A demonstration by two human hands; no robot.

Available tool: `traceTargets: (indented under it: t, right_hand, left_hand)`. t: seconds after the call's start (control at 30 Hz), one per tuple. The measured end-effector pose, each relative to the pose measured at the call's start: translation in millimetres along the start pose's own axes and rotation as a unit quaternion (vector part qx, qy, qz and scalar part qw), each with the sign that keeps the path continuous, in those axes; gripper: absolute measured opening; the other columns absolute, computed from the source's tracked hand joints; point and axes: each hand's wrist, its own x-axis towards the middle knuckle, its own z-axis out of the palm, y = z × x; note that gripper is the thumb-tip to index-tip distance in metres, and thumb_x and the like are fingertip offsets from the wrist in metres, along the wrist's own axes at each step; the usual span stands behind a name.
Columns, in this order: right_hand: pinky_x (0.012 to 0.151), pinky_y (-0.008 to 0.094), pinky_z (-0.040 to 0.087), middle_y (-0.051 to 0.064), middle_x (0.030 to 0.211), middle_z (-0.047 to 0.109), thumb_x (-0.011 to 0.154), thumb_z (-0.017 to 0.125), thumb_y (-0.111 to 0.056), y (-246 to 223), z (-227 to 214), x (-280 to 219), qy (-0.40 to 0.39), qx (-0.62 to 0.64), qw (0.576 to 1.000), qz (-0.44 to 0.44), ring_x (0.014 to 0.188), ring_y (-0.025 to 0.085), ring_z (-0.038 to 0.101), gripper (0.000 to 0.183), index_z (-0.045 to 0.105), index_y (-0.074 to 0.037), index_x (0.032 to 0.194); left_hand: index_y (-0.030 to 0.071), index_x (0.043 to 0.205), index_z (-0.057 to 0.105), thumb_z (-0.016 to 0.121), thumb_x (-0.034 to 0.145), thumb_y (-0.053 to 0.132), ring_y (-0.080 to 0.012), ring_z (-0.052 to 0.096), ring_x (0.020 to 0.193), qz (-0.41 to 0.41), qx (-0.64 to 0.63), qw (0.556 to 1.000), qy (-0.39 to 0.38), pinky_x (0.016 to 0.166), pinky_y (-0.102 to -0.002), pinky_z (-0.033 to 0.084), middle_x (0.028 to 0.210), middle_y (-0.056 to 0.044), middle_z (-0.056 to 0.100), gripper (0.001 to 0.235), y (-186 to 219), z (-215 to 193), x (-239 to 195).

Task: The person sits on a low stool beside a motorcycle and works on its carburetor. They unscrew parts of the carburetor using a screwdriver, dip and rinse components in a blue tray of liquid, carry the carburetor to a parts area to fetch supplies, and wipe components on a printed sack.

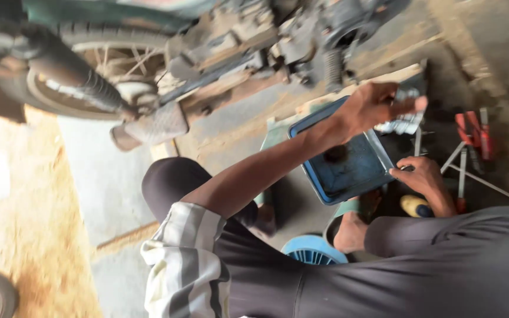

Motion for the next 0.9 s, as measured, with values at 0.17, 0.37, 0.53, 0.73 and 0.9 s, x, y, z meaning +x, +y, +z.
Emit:
traceTargets:
  t: [0.17, 0.37, 0.53, 0.73, 0.9]
  right_hand:
    - [0.082, 0.042, 0.057, 0.014, 0.098, 0.077, 0.076, 0.082, -0.040, 9.5, 43.9, 38.6, -0.009, -0.104, 0.987, -0.125, 0.092, 0.034, 0.073, 0.041, 0.080, -0.007, 0.100]
    - [0.082, 0.043, 0.057, 0.017, 0.099, 0.076, 0.075, 0.081, -0.045, -24.5, 70.4, 49.7, -0.057, -0.131, 0.986, -0.082, 0.092, 0.037, 0.073, 0.046, 0.080, -0.011, 0.106]
    - [0.082, 0.044, 0.057, 0.018, 0.095, 0.077, 0.079, 0.080, -0.046, -43.7, 69.3, 47.1, -0.055, -0.160, 0.984, -0.050, 0.088, 0.038, 0.074, 0.041, 0.082, -0.015, 0.105]
    - [0.079, 0.046, 0.055, 0.018, 0.097, 0.076, 0.091, 0.080, -0.044, -97.5, 48.9, 24.0, 0.039, -0.173, 0.980, -0.092, 0.091, 0.037, 0.071, 0.033, 0.081, -0.013, 0.102]
    - [0.081, 0.033, 0.053, 0.008, 0.100, 0.074, 0.095, 0.076, -0.031, -109.6, 46.6, 12.3, -0.038, 0.138, 0.989, -0.043, 0.092, 0.018, 0.070, 0.032, 0.074, -0.006, 0.115]
  left_hand:
    - [0.006, 0.099, 0.075, 0.069, 0.086, 0.063, -0.0194, 0.075, 0.073, 0.042, 0.113, 0.991, 0.051, 0.065, -0.038, 0.057, 0.080, -0.007, 0.075, 0.059, -49.6, -30.2, -71.8]
    - [0.007, 0.099, 0.073, 0.070, 0.084, 0.062, -0.0213, 0.073, 0.065, -0.054, 0.167, 0.976, 0.128, 0.062, -0.040, 0.056, 0.074, -0.009, 0.076, 0.057, -84.2, -53.7, -110.5]
    - [0.008, 0.095, 0.073, 0.068, 0.084, 0.062, -0.0183, 0.072, 0.060, -0.090, 0.105, 0.979, 0.147, 0.059, -0.038, 0.057, 0.072, -0.007, 0.074, 0.056, -97.6, -78.3, -113.3]
    - [0.005, 0.093, 0.076, 0.071, 0.087, 0.059, -0.0171, 0.070, 0.066, -0.034, 0.028, 0.976, 0.213, 0.061, -0.038, 0.055, 0.073, -0.009, 0.075, 0.055, -106.2, -99.7, -117.9]
    - [0.006, 0.102, 0.073, 0.072, 0.085, 0.058, -0.0197, 0.071, 0.064, -0.043, 0.090, 0.977, 0.189, 0.061, -0.037, 0.056, 0.083, -0.008, 0.074, 0.054, -88.3, -92.1, -117.4]
